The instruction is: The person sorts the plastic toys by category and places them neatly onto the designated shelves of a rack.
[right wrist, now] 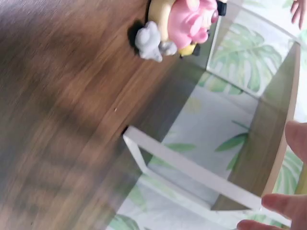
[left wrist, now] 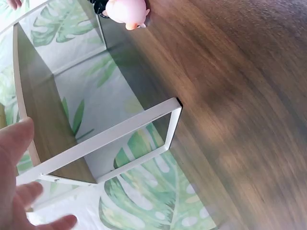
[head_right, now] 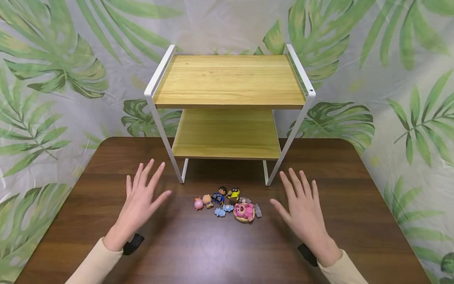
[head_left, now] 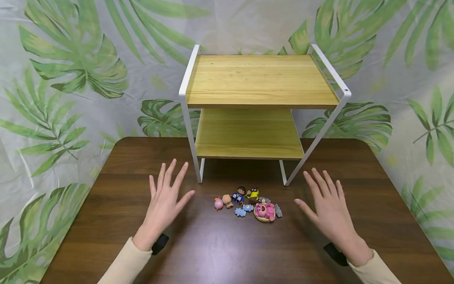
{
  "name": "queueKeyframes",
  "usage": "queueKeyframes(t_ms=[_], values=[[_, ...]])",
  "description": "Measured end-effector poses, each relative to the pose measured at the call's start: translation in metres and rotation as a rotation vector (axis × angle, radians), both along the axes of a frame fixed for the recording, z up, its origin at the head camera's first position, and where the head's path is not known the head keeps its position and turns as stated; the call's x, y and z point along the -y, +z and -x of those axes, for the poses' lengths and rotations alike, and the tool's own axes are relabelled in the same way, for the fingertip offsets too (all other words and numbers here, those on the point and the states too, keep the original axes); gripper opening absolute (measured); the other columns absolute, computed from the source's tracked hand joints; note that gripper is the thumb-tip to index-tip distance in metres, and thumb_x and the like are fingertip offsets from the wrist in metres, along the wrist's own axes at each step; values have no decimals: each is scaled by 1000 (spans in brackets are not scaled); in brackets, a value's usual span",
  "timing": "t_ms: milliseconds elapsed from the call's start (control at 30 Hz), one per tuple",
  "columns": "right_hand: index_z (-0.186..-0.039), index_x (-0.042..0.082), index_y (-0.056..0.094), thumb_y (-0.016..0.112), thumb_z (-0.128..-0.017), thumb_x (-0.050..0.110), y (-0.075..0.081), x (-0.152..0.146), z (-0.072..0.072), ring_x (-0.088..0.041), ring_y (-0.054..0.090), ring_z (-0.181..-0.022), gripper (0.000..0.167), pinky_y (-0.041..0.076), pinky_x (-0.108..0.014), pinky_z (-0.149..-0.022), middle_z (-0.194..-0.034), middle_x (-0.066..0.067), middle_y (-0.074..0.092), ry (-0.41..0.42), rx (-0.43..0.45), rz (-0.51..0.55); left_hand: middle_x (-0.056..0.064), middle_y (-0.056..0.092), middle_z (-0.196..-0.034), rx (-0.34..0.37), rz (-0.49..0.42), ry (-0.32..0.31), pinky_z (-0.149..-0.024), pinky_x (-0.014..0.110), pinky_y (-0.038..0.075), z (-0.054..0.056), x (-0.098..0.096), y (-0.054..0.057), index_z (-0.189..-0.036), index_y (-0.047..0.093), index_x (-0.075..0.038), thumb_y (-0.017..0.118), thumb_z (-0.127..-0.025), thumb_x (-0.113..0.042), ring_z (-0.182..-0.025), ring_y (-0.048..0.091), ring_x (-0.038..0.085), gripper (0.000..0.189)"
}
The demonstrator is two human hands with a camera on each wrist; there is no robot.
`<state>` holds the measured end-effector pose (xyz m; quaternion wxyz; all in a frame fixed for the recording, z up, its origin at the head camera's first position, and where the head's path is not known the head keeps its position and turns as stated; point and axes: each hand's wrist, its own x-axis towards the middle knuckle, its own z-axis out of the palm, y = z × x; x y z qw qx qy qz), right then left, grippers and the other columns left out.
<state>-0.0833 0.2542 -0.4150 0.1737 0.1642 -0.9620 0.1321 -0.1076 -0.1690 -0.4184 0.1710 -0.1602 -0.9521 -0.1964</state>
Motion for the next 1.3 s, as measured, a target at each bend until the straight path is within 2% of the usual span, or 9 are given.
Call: queueKeyframes(t_ms=[233,400,600,767,867,967,1300], values=[[-146,5,38,53,-95,50,-2,15,3,-37,30,-136,69,18,-52,-111,-143,-19,40,129,-73,86,10,23,-155,-66,-92,-102,-104,69,15,13,-1,2,-154,23,-25,72,-87,-23,-142,17,34,83],[-143,2,42,45,-97,53,-8,27,4,-38,38,-129,68,23,-48,-110,-140,-19,44,210,-103,118,13,27,-152,-144,-136,-163,-106,63,21,24,-1,0,-153,24,-19,74,-85,-15,-139,23,36,85],[-143,3,42,58,-94,41,-16,42,5,-36,41,-127,64,27,-47,-107,-139,-18,45,253,-74,137,12,28,-152,-193,-186,-206,-107,57,25,36,-2,-2,-153,24,-18,74,-84,-12,-138,25,36,86],[-144,5,40,72,-84,24,-22,56,6,-37,41,-127,70,31,-53,-102,-140,-18,44,276,-27,137,12,27,-153,-214,-211,-230,-107,55,26,45,-4,-4,-153,23,-15,75,-83,-9,-137,26,35,88],[-144,4,41,75,-80,20,-26,63,6,-38,41,-127,74,32,-55,-101,-139,-19,45,295,-17,140,13,28,-152,-237,-224,-238,-106,52,28,49,-5,-7,-153,24,-12,76,-82,-6,-136,29,35,89],[-143,5,41,75,-81,21,-29,69,7,-37,41,-127,73,33,-54,-101,-139,-19,45,307,-14,145,16,29,-151,-261,-238,-250,-104,51,31,54,-6,-10,-153,24,-11,77,-81,-5,-133,31,36,89],[-143,5,42,73,-85,25,-36,84,11,-34,41,-128,69,33,-55,-102,-140,-17,45,323,34,180,14,29,-151,-250,-287,-283,-101,49,36,65,-11,-18,-155,12,-27,74,-83,-3,-132,33,36,99]])
